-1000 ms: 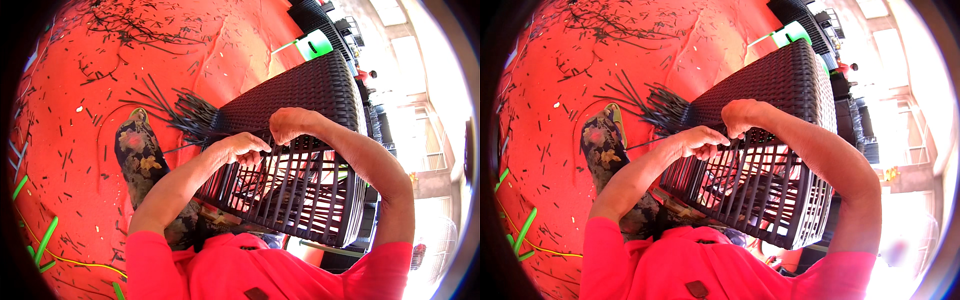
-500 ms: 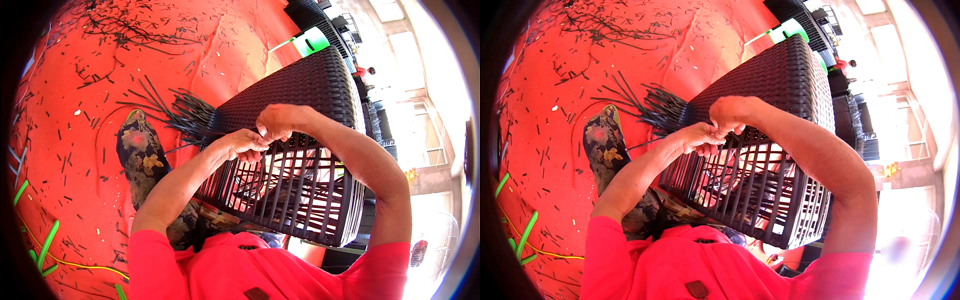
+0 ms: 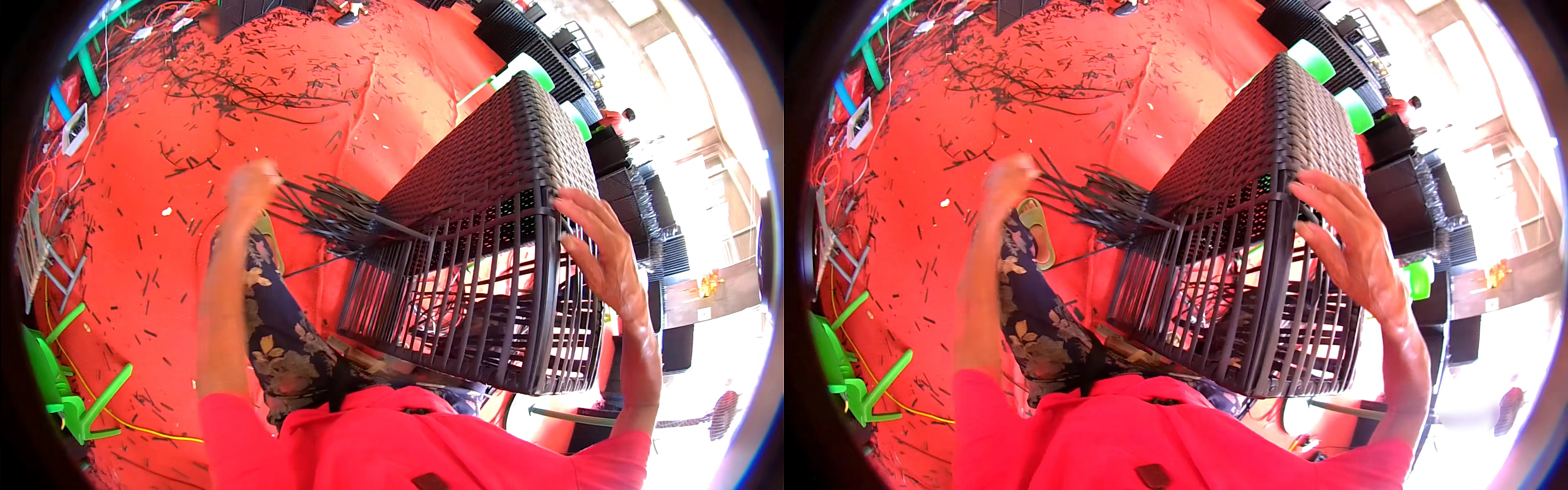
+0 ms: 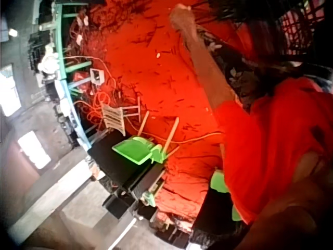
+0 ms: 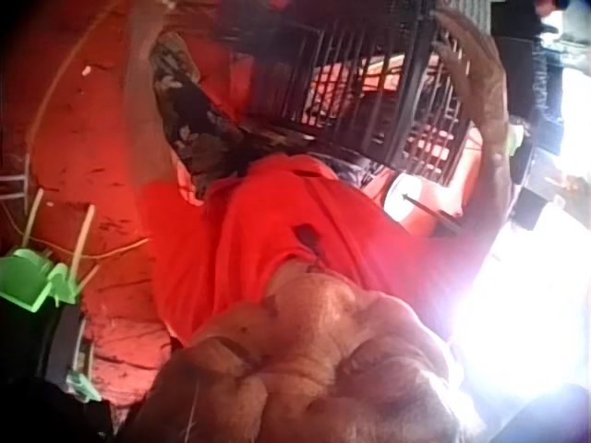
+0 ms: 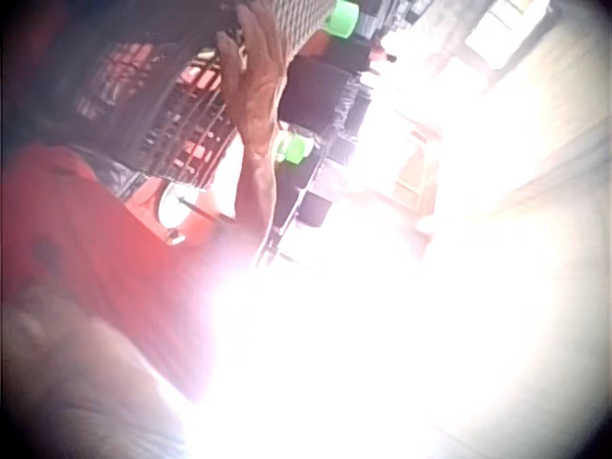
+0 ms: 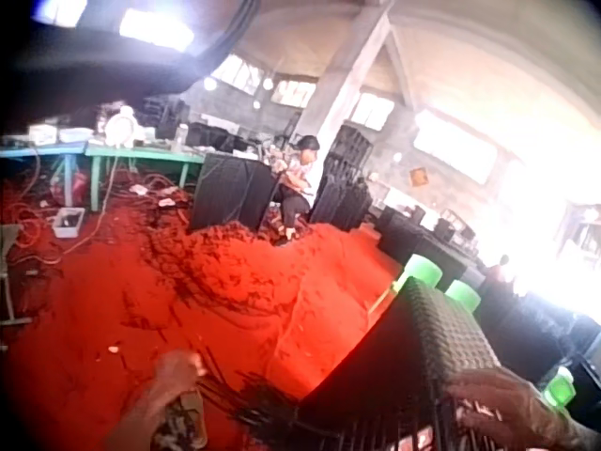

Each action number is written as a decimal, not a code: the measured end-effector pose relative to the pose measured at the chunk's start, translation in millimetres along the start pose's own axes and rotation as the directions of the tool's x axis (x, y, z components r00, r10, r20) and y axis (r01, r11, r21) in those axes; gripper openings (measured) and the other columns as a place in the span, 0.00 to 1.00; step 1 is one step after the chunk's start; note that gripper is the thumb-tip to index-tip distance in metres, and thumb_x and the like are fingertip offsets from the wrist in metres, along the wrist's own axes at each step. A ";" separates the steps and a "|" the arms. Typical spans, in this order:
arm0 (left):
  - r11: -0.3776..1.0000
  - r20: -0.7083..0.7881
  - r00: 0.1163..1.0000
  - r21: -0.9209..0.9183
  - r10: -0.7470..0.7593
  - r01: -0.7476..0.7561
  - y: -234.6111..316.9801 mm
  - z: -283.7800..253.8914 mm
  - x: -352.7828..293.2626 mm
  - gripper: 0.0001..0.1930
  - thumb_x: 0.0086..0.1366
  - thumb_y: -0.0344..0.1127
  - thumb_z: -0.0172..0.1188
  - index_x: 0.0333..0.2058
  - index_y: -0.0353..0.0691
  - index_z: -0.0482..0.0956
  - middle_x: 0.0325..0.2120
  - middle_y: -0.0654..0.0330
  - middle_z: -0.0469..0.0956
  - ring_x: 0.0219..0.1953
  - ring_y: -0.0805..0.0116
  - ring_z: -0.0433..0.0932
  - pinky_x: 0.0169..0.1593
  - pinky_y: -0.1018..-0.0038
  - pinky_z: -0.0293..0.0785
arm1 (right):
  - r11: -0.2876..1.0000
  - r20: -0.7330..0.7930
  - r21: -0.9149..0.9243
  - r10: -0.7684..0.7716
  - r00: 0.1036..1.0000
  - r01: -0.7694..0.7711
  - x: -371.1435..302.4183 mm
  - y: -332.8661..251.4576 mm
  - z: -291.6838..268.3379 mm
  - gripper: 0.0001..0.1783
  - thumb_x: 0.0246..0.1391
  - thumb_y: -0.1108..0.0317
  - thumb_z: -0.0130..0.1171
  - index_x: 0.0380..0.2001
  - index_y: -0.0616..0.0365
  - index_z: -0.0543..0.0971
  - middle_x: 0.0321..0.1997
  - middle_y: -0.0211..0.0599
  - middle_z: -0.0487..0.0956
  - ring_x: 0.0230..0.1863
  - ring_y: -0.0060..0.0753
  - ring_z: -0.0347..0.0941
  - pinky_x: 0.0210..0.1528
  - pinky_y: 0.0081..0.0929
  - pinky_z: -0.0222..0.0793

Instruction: The person weaves dark plastic strips into the frame of a piece of furniture, pulling each strip through the lattice and securing it.

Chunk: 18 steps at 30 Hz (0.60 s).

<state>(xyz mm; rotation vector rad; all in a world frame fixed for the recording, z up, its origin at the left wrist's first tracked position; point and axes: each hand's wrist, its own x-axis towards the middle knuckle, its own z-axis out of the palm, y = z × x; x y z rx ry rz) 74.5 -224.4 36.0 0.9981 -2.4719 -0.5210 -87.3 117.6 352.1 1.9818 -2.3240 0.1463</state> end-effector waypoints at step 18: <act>0.849 0.123 0.901 -0.409 0.416 -0.336 94.1 -53.0 -110.9 0.29 0.54 0.47 0.58 0.52 0.42 0.62 0.47 0.47 0.66 0.47 0.52 0.66 0.50 0.59 0.62 | 0.973 -0.162 0.069 0.229 0.960 -0.220 -49.3 9.7 14.4 0.12 0.48 0.74 0.53 0.38 0.63 0.74 0.42 0.43 0.73 0.48 0.42 0.66 0.49 0.30 0.61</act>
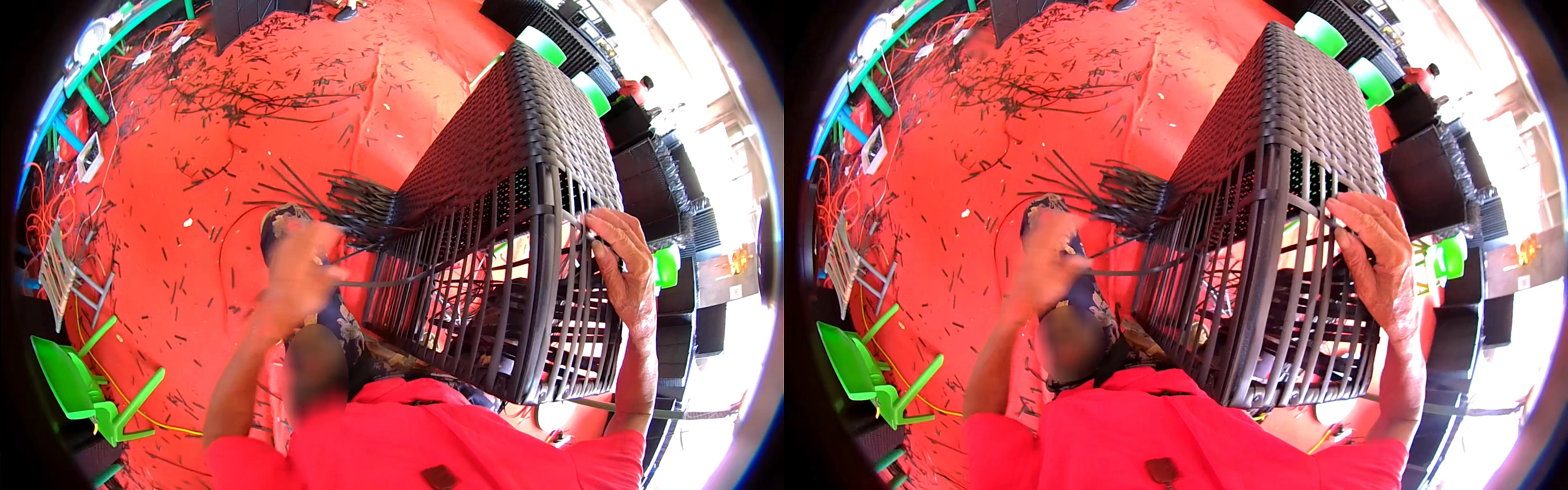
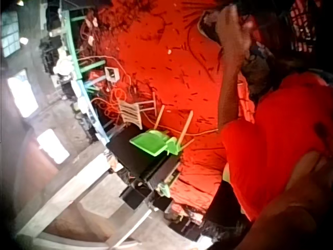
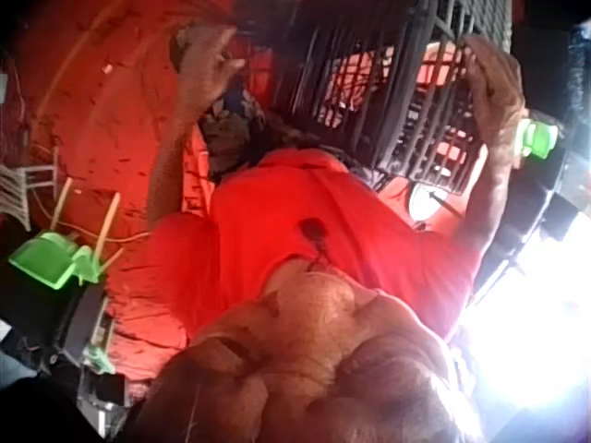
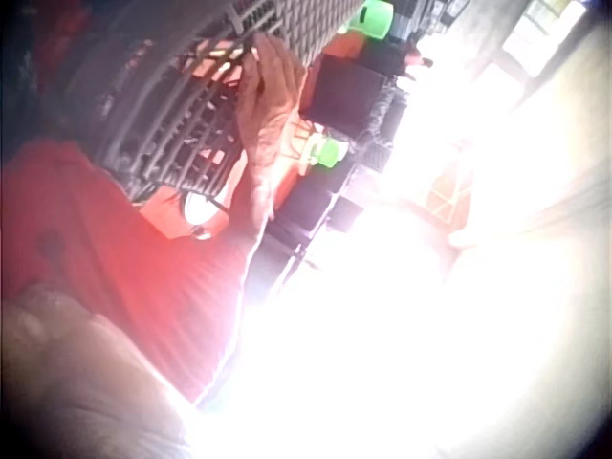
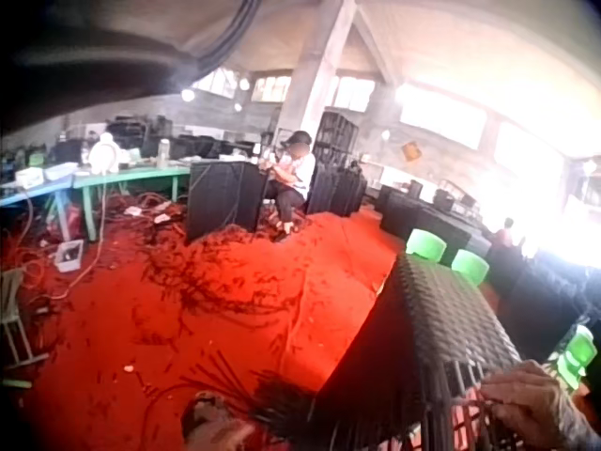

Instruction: The person weaves dark plastic strips into the frame of a piece of furniture, pulling each strip through the lattice and securing it.

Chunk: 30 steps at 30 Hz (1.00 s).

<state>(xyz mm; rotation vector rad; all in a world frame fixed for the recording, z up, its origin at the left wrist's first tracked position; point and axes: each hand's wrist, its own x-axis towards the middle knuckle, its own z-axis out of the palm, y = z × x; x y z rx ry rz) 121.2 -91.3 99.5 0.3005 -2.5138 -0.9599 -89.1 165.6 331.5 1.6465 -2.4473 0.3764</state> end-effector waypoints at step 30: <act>0.980 0.066 0.994 0.186 -0.084 0.071 32.5 -39.9 58.2 0.17 0.51 0.24 0.53 0.42 0.38 0.70 0.34 0.57 0.71 0.38 0.64 0.71 0.44 0.70 0.64 | -0.034 -0.168 0.978 0.457 0.874 0.205 -81.1 85.9 94.5 0.07 0.54 0.72 0.49 0.36 0.61 0.70 0.32 0.26 0.73 0.37 0.15 0.68 0.43 0.16 0.65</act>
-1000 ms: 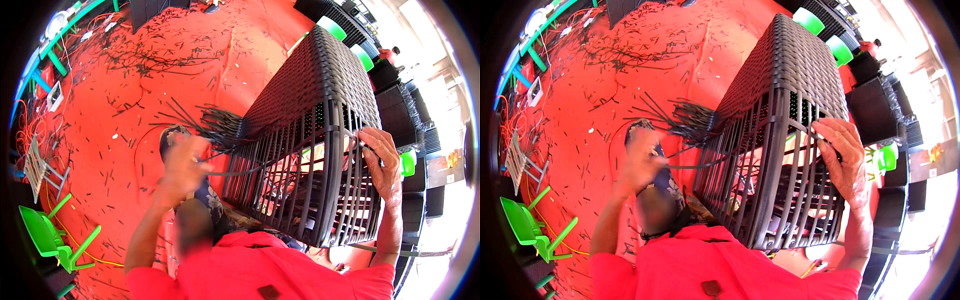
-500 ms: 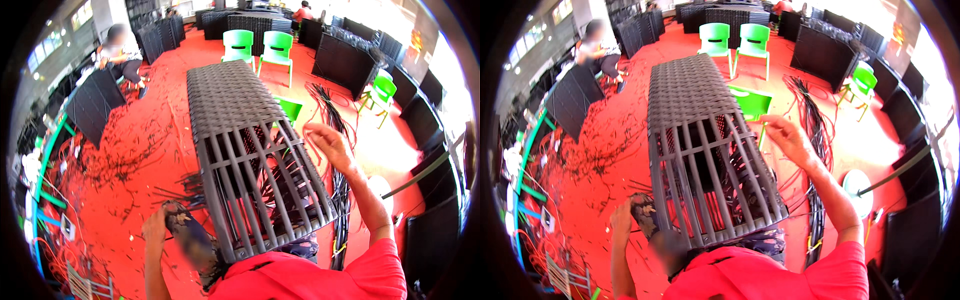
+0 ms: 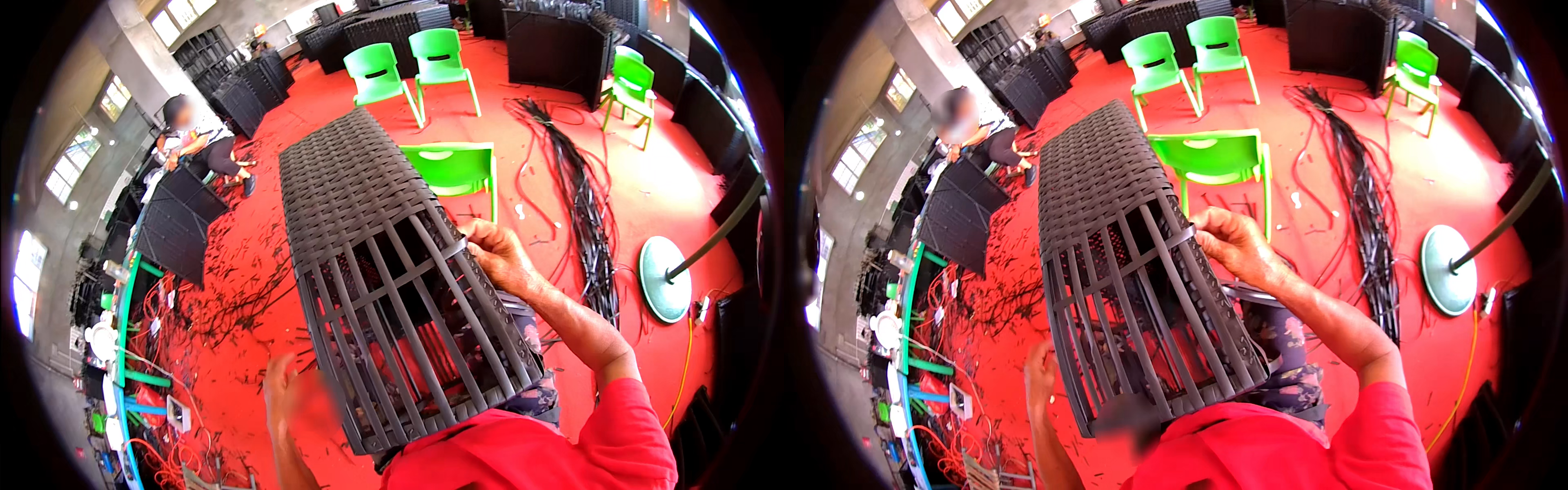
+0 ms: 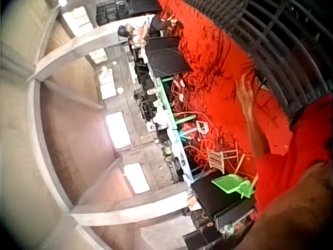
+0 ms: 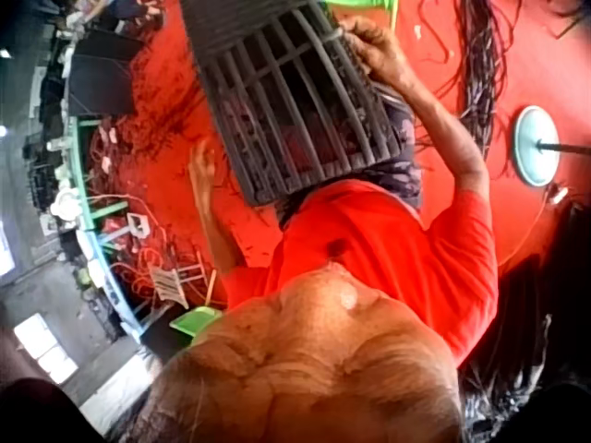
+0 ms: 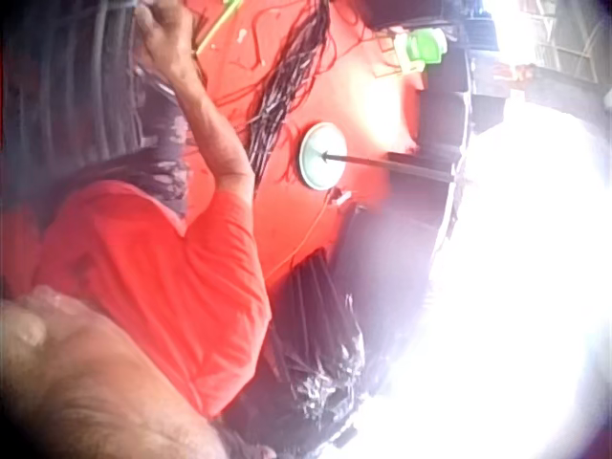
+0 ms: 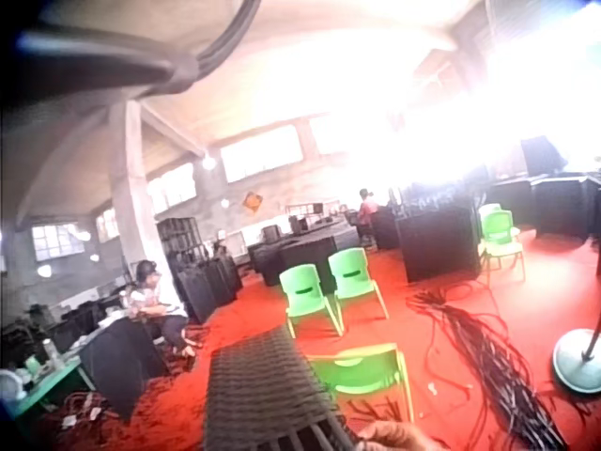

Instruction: The person weaves dark plastic strips into the frame of a piece of furniture, pulling each strip through the lattice and securing it.

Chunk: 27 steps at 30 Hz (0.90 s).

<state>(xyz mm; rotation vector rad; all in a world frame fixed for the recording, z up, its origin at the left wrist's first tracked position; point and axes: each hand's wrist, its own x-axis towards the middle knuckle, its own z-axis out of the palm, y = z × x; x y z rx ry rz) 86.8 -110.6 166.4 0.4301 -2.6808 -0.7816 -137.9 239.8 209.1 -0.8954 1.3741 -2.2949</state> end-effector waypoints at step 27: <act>0.891 -0.086 0.910 -0.182 0.406 -0.415 183.2 -44.8 98.0 0.08 0.52 0.20 0.54 0.31 0.36 0.75 0.27 0.63 0.73 0.28 0.79 0.70 0.32 0.82 0.67 | 0.989 -0.165 0.148 0.035 0.986 -0.010 9.6 9.6 16.1 0.08 0.54 0.70 0.50 0.36 0.61 0.68 0.33 0.30 0.76 0.32 0.14 0.70 0.35 0.14 0.67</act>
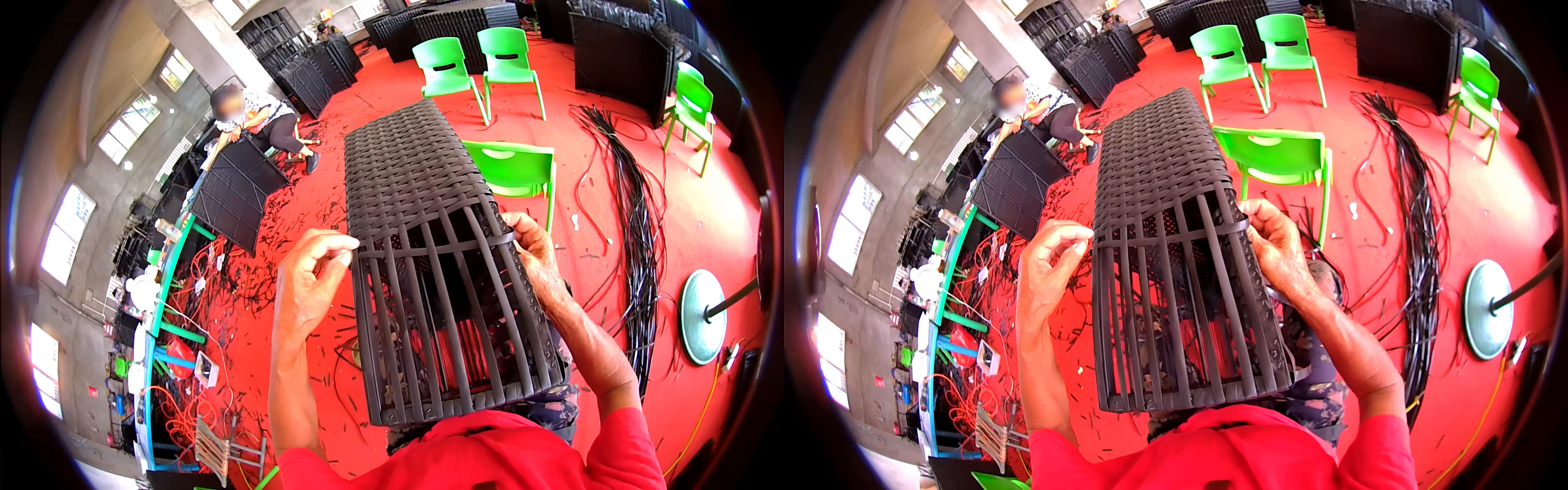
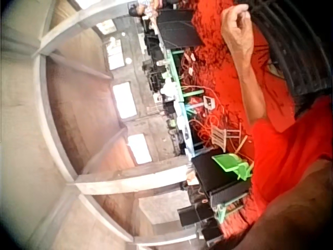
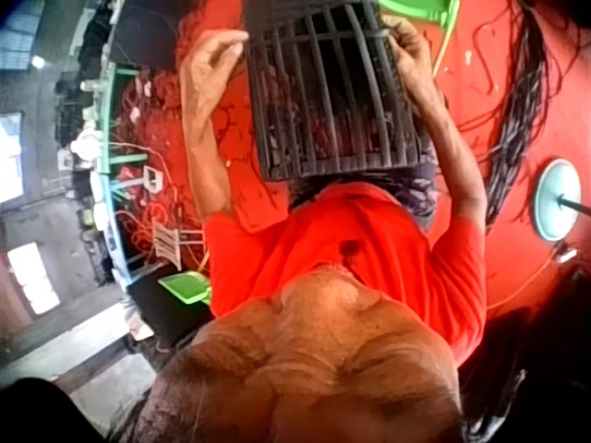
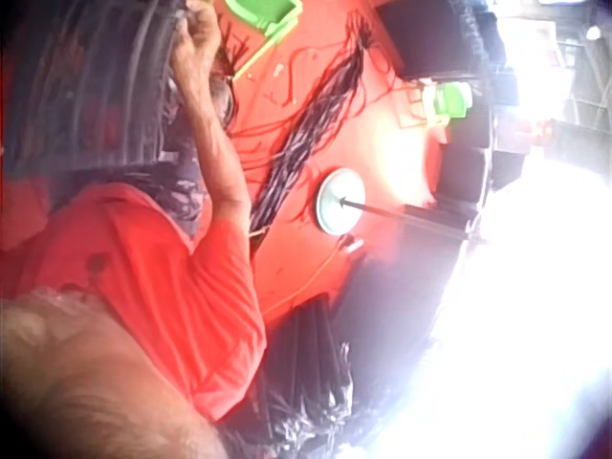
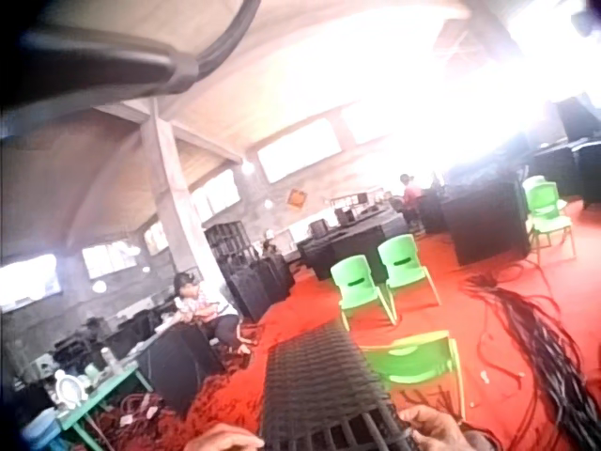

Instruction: The person weaves dark plastic strips into the frame of a piece of furniture, pulling each strip through the lattice and securing it.

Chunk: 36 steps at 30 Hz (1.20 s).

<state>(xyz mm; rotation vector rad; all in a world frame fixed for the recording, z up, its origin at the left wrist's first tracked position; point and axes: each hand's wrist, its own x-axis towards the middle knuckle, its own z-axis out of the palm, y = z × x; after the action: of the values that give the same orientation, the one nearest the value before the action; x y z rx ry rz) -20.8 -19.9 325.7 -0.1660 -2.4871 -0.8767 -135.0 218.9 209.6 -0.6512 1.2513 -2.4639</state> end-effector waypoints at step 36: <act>0.836 0.513 0.809 0.279 0.286 -0.473 69.1 118.4 114.8 0.14 0.50 0.40 0.61 0.16 0.36 0.70 0.20 0.60 0.66 0.27 0.64 0.65 0.33 0.71 0.60 | 0.949 0.081 -0.227 -0.207 0.975 0.221 28.6 -15.7 -19.6 0.06 0.50 0.72 0.54 0.25 0.63 0.71 0.19 0.25 0.69 0.22 0.12 0.63 0.22 0.16 0.60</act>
<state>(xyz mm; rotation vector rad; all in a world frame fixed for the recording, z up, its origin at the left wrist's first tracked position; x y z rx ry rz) -150.8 102.0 340.8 -0.7927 -2.8364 -0.1505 -170.5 228.2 219.6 -0.9575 1.5385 -2.4653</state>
